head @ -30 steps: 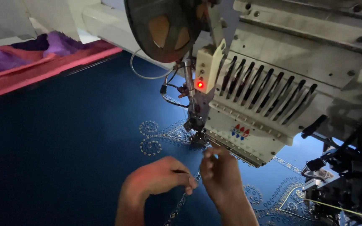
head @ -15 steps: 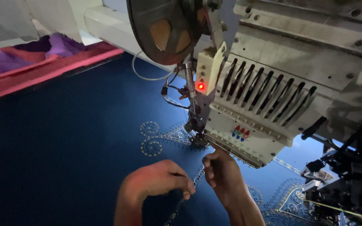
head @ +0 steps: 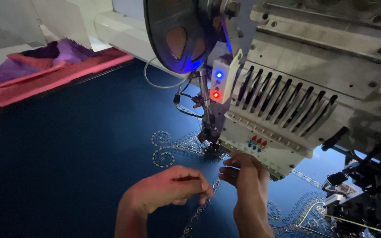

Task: The person threads an industrial embroidery machine and adjusts the control dials on the machine head.

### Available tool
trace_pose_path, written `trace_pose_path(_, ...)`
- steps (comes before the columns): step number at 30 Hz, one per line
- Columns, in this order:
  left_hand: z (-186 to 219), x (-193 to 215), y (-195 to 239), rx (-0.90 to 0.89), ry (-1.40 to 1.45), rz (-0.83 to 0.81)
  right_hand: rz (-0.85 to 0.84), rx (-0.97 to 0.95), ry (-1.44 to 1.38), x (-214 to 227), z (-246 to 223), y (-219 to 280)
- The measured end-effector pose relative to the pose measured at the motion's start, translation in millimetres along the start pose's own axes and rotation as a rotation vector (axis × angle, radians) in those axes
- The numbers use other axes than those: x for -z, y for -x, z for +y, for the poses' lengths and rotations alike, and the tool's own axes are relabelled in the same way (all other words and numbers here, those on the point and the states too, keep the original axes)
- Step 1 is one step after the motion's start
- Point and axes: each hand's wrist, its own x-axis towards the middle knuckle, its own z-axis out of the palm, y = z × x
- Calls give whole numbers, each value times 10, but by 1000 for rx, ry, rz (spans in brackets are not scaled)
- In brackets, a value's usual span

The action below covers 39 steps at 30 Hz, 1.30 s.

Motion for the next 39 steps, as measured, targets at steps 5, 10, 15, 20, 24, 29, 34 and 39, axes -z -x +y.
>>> trace_pose_path(5,-28,25,-45,43,-10,6,-113,13,-292,58,146,-283)
trace_pose_path(10,-137,95,-89,-53,-52,-62,-170,5,-352,27,188,-313)
trace_pose_path(15,-72,6,-86,-29,-112,-16,-66,125,-26,-25,361,-479)
trace_pose_path(20,-71,27,-182,-67,-128,2,-122,177,-152,9,513,-753)
trace_pose_path(24,18,-75,-106,-138,-329,-19,-209,-54,-171,140,381,-287)
trace_pose_path(29,37,-554,-22,-209,-214,130,-232,366,279,699,1031,-440)
trace_pose_path(34,517,-1262,679,-19,-4,277,-127,-157,-186,1168,386,473)
trace_pose_path(39,887,-1912,1268,-41,-1,211,-214,121,42,2052,-152,1221)
